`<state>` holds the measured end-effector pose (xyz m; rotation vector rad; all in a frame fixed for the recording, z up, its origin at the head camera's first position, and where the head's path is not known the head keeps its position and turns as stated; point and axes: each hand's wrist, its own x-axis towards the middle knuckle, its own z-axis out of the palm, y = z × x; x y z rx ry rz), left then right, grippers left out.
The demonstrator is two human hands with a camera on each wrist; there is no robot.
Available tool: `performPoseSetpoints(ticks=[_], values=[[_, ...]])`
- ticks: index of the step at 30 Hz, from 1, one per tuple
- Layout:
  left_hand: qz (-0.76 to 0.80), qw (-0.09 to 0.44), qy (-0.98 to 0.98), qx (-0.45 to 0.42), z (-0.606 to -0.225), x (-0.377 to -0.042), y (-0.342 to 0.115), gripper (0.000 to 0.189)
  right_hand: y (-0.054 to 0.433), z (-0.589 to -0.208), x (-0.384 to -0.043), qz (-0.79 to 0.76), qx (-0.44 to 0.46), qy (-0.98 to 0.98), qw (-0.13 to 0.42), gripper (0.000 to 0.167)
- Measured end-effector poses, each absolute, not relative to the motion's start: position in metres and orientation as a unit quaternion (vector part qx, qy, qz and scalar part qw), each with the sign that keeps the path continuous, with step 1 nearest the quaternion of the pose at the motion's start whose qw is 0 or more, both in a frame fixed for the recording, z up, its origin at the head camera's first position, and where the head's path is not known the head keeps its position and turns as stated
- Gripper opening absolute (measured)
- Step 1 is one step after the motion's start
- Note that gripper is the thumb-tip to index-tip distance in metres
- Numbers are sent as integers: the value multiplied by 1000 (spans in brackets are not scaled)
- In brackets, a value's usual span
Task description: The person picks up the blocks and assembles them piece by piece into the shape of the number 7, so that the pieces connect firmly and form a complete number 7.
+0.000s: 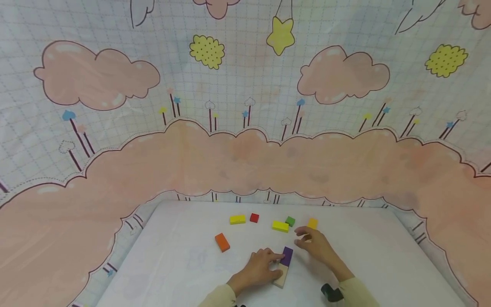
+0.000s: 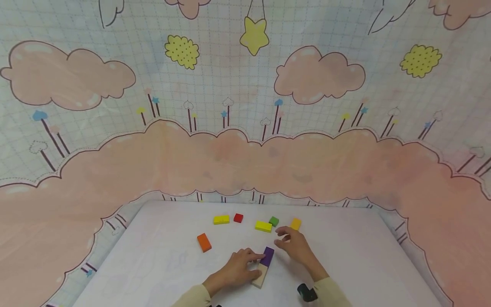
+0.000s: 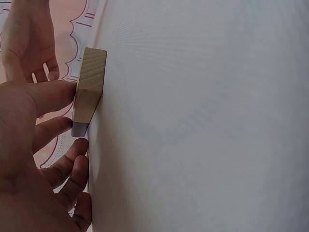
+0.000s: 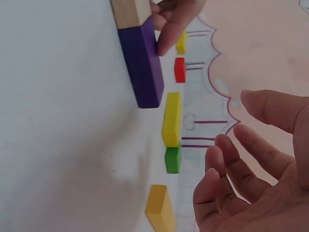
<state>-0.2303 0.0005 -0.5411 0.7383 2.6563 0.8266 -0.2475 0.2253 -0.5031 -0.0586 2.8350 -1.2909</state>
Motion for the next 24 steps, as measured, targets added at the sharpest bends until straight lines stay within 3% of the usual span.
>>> performPoseSetpoints(ticks=[16,24], values=[[291,128,913,258,-538,-229,-1,46,217,-495,-267,-435,-7,900,-18,32],[288,120,911,268,-538,-230,-2,46,209,-505,-274,-474,30,880,-5,34]])
